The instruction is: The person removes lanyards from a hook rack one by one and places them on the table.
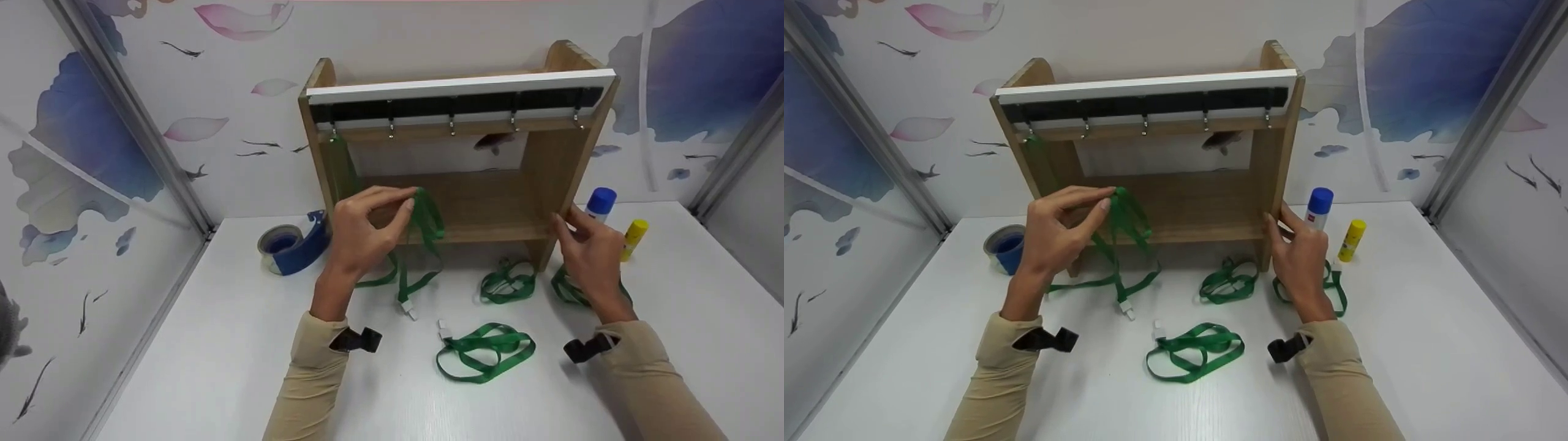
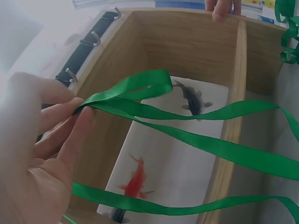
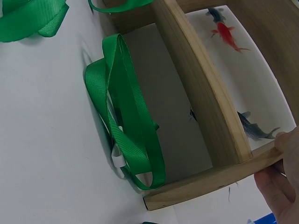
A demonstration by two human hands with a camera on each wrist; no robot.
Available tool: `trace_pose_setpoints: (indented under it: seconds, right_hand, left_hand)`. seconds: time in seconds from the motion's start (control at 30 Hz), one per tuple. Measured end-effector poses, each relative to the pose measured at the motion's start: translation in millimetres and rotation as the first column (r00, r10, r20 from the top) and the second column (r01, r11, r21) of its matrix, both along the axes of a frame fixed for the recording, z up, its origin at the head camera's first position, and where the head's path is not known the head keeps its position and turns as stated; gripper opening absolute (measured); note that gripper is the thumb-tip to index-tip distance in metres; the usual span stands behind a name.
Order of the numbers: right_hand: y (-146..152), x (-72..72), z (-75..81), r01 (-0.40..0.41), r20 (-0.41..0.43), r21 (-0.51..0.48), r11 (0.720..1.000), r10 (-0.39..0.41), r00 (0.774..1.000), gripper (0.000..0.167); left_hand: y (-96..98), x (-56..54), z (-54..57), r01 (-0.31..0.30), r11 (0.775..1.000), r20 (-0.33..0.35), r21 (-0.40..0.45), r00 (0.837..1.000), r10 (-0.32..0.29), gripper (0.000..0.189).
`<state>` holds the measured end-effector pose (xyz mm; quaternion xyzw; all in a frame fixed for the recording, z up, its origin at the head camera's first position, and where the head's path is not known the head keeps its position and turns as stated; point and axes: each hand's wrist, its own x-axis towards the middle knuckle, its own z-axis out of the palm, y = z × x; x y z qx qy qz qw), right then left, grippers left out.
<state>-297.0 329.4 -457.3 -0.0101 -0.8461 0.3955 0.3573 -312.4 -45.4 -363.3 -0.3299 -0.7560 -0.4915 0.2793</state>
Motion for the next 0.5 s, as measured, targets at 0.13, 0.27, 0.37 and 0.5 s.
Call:
trace_pose_setpoints:
  seconds: [0.13,0.27,0.37,0.5]
  right_hand:
    - [0,-0.5,0.0,0.011,-0.003,0.001,1.0,-0.011,1.0,0.046]
    - [-1,-0.9,0.5,0.025,0.005,0.003,1.0,-0.025,1.0,0.046]
    - [-1,-0.4,0.8,0.028,0.013,0.003,1.0,-0.028,1.0,0.047]
    - [-1,-0.2,-0.1,0.025,0.01,-0.001,1.0,-0.025,1.0,0.046]
  left_hand:
    - [-3.0,-0.1,3.7,0.037,0.999,0.009,0.035,0.999,-0.037,0.019]
    - [-11.0,0.4,8.8,0.093,0.992,0.046,0.082,0.994,-0.097,0.023]
    - [-20.2,1.6,12.5,0.173,0.978,0.089,0.118,0.979,-0.184,0.03]
    - [-33.8,2.8,20.1,0.273,0.955,0.14,0.117,0.947,-0.288,0.03]
